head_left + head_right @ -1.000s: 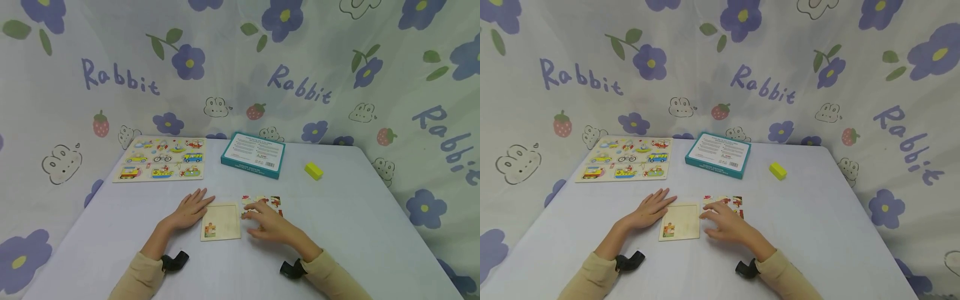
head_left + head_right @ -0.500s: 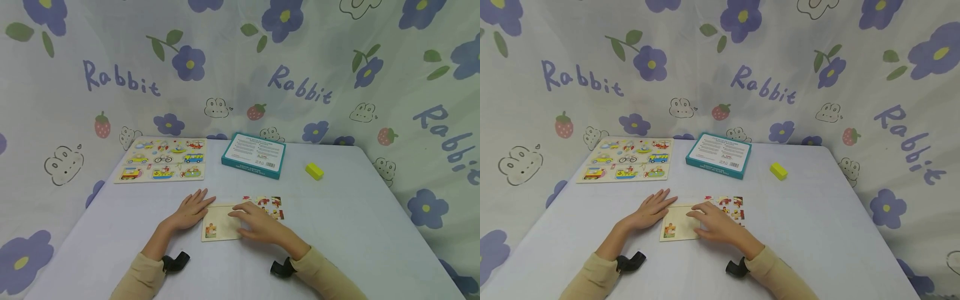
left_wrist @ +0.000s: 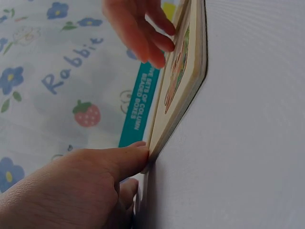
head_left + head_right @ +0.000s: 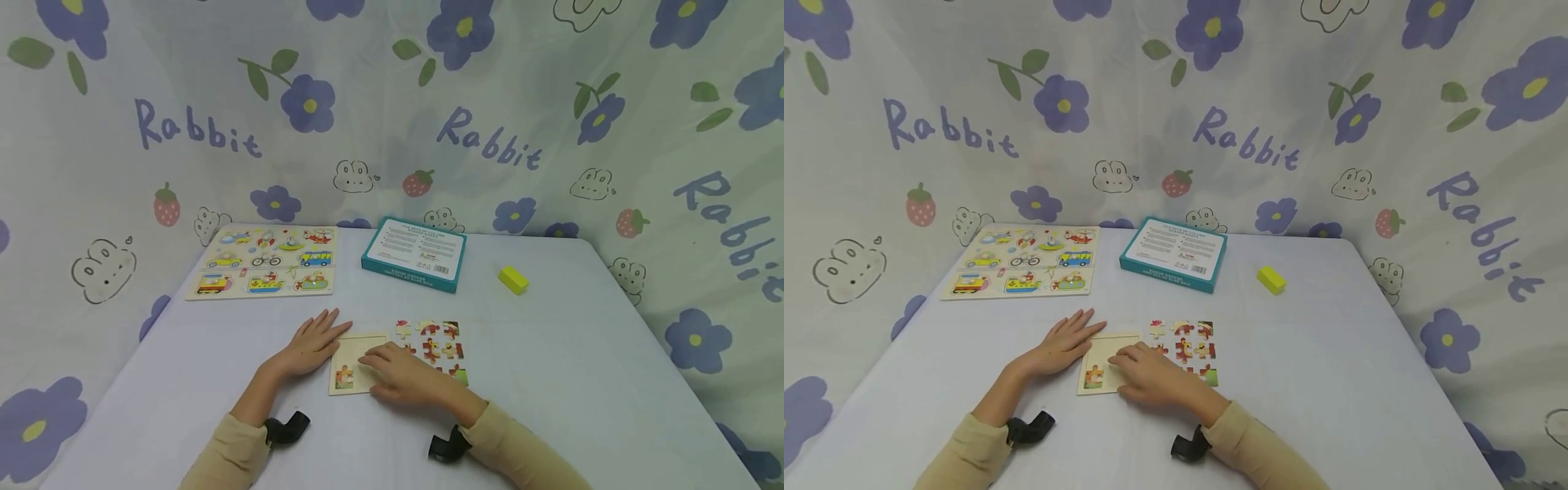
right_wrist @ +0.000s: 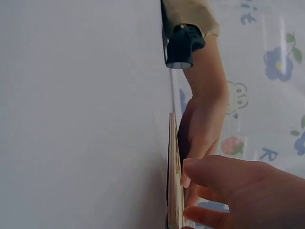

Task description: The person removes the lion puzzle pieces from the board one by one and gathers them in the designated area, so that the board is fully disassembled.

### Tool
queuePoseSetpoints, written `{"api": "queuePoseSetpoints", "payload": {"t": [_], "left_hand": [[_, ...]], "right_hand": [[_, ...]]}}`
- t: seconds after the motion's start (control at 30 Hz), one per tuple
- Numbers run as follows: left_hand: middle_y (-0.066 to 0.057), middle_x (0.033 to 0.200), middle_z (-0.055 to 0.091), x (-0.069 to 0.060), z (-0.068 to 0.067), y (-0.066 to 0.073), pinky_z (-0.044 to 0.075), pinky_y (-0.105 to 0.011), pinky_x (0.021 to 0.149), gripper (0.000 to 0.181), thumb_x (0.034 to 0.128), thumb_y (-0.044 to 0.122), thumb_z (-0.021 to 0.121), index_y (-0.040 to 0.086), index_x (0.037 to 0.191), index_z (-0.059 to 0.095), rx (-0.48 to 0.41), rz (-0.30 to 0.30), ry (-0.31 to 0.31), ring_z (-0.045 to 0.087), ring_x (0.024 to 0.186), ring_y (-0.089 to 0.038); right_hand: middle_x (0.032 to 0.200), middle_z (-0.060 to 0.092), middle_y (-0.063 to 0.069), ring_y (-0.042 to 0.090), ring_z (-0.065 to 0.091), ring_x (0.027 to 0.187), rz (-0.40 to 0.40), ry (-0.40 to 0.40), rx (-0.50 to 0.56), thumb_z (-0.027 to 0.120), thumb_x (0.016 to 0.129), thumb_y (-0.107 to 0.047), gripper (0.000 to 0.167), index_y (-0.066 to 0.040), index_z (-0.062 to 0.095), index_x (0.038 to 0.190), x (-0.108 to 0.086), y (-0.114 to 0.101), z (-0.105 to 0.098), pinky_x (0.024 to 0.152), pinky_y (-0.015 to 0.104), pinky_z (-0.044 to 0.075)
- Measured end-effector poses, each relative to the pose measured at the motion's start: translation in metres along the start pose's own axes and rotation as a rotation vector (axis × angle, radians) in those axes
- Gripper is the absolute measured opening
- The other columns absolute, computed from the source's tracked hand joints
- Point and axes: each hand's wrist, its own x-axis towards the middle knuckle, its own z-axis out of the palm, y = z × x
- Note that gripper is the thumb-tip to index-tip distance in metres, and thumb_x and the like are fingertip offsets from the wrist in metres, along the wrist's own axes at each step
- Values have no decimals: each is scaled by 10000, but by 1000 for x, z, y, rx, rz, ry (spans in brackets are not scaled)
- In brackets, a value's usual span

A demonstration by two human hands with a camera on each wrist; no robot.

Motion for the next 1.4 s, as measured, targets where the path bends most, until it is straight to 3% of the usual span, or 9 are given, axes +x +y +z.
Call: {"api": "queuePoseSetpoints", "payload": {"t": [0.27, 0.5, 0.93, 1.23, 1.4], "left_hand": [[-180, 1502, 145, 0, -1, 2, 29, -550, 1060, 448, 982, 234, 405, 137, 1417, 363, -5, -5, 2, 56, 1369, -376], [-170, 1505, 142, 0, 0, 0, 24, -542, 1063, 449, 982, 233, 406, 139, 1418, 360, -6, 4, 5, 56, 1371, -370], [-187, 1494, 170, 0, 1, 0, 40, -562, 1055, 441, 976, 211, 414, 123, 1407, 379, -4, 19, 24, 82, 1363, -390], [-188, 1496, 162, 1, 0, 1, 30, -561, 1057, 446, 974, 213, 425, 121, 1408, 377, -6, 14, 17, 69, 1365, -388], [-189, 1497, 159, 0, 0, 0, 32, -562, 1056, 447, 975, 214, 423, 121, 1410, 373, 1, 15, 12, 68, 1365, -389]], "right_hand": [[1310, 456, 49, 169, 398, 1194, 11, -8, -2, 564, 903, -333, 536, -100, 408, 1359, 2, -3, 9, 997, 308, 348], [1374, 406, 60, 159, 363, 1210, -25, 21, 42, 544, 915, -321, 540, -119, 371, 1385, 5, -4, 19, 994, 303, 340], [1265, 472, -39, 91, 383, 1117, -64, 102, 146, 568, 895, -225, 385, -141, 487, 1262, 9, -12, 29, 942, 242, 332], [1121, 505, -17, 77, 420, 1025, 74, 182, 307, 583, 884, -155, 497, -79, 400, 1340, 10, -9, 35, 876, 199, 379], [1050, 533, -31, 59, 447, 937, 144, 225, 391, 634, 860, -125, 443, -97, 503, 1282, 12, -10, 36, 797, 180, 402]]}}
